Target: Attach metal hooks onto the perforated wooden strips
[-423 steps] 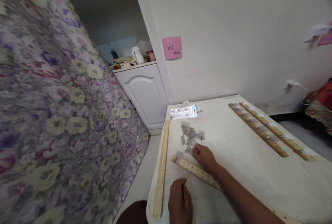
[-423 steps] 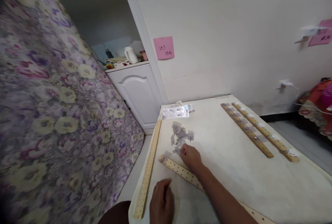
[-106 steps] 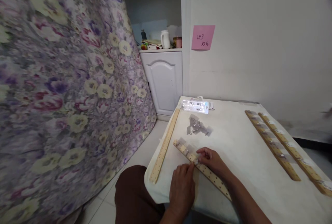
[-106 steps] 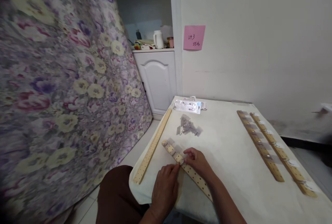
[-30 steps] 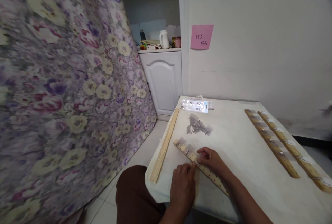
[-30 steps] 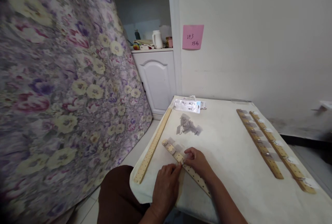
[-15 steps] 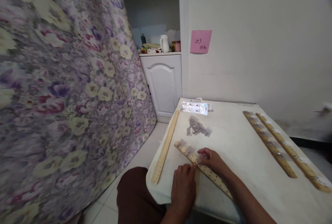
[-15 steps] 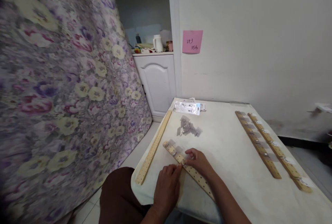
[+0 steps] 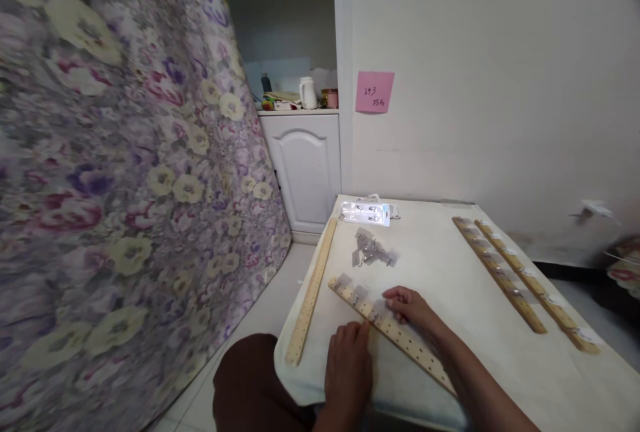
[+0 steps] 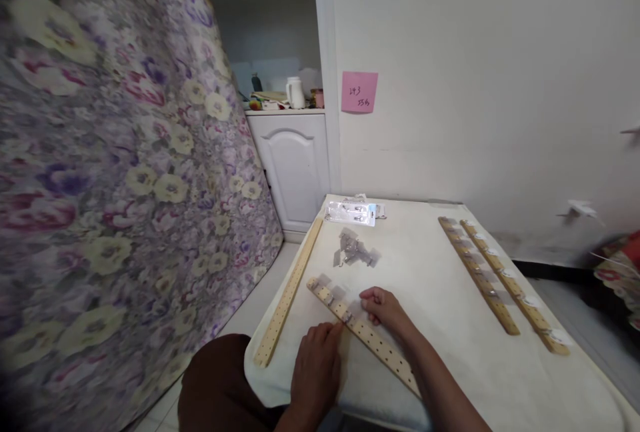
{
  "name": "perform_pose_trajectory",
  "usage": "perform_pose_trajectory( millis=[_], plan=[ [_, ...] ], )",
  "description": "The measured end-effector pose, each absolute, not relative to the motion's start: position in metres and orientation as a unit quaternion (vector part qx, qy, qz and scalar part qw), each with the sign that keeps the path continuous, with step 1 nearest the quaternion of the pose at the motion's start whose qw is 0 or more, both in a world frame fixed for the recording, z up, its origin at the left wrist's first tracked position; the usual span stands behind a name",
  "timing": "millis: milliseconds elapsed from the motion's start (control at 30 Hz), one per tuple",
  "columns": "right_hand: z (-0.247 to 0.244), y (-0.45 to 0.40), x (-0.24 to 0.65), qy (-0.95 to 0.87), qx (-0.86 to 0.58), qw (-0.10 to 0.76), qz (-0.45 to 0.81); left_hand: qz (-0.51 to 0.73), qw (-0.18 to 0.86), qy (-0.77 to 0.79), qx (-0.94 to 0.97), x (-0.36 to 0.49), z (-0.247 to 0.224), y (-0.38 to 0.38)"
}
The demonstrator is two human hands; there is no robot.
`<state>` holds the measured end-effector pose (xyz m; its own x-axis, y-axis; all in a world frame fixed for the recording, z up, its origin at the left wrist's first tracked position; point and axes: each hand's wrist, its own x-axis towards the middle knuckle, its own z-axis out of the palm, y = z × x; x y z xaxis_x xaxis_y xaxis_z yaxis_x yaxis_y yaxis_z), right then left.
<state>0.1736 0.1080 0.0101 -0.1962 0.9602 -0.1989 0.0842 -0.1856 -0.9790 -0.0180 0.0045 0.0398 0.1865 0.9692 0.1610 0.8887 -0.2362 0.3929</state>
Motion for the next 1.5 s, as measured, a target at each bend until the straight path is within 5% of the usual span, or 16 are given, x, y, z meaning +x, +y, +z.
perform_pose_trajectory(
  millis=[500, 1167, 1300, 1500],
  plan=[
    [0.016, 0.191, 0.182, -0.447, -0.617, 0.531, 0.372, 0.167, 0.142, 0.624, 0.75, -0.023, 0.021, 0.017],
    [0.035, 0.094, 0.213, -0.426, -0.501, 0.556, 0.509, 0.274, 0.134, 0.586, 0.751, -0.024, 0.04, 0.007],
    [0.043, 0.059, 0.208, -0.461, -0.456, 0.53, 0.546, 0.407, 0.269, 0.536, 0.689, -0.02, 0.042, 0.002],
    [0.04, 0.021, 0.191, -0.507, -0.413, 0.474, 0.589, 0.451, 0.639, 0.461, 0.419, 0.015, 0.039, -0.016]
  ],
)
